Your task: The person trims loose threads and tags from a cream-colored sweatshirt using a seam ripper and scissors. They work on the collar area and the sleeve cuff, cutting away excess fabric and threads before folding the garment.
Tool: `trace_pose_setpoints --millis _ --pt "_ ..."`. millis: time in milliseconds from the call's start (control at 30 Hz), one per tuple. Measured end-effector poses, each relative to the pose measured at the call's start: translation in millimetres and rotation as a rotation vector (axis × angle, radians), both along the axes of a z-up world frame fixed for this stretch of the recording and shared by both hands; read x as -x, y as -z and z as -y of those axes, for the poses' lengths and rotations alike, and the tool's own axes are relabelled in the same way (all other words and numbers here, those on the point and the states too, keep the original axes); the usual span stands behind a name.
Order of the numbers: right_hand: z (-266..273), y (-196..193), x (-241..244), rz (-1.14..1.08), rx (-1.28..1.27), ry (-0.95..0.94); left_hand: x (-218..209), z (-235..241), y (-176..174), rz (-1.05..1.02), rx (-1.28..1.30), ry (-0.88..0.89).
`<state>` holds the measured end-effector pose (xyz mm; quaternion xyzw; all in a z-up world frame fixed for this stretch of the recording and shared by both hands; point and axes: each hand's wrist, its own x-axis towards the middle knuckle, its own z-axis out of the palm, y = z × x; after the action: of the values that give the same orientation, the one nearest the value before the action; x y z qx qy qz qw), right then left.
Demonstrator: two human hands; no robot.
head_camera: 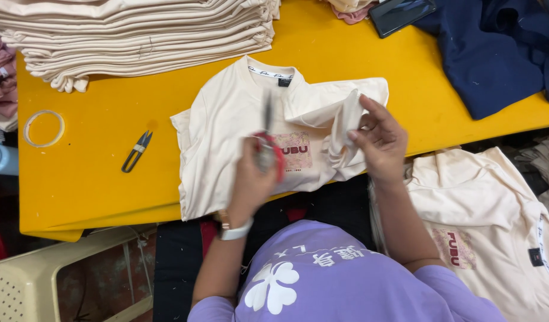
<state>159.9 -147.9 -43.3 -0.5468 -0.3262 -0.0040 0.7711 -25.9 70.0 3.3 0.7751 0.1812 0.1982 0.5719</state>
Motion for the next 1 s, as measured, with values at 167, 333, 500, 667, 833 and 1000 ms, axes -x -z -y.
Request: trace_pose_setpoints --millis 167,333,500,667,833,1000 --pt "69.3 2.6 -84.8 0.224 0.171 0.135 62.5 -136.8 0.3 -0.245 -0.602 -0.451" --pt "46.2 -8.9 -107.4 0.245 0.316 0.108 110.9 -237.5 71.4 -0.721 -1.014 -0.666" --pt "25.3 -16.7 -116.7 0.273 0.581 0.164 104.3 -240.6 51.3 -0.814 -1.190 -0.741" --pt "-178.4 41.6 -86.4 0.138 0.858 -0.178 66.5 -242.6 49.4 -0.738 -1.087 -0.709" --pt "-241.7 70.3 -86.1 -0.362 0.437 -0.372 55.9 -263.5 43.3 -0.711 -1.021 -0.677" --pt "-176.1 -75.1 -14.8 -0.201 0.338 -0.698 3.9 -222.8 -31.8 0.009 -0.239 0.124"
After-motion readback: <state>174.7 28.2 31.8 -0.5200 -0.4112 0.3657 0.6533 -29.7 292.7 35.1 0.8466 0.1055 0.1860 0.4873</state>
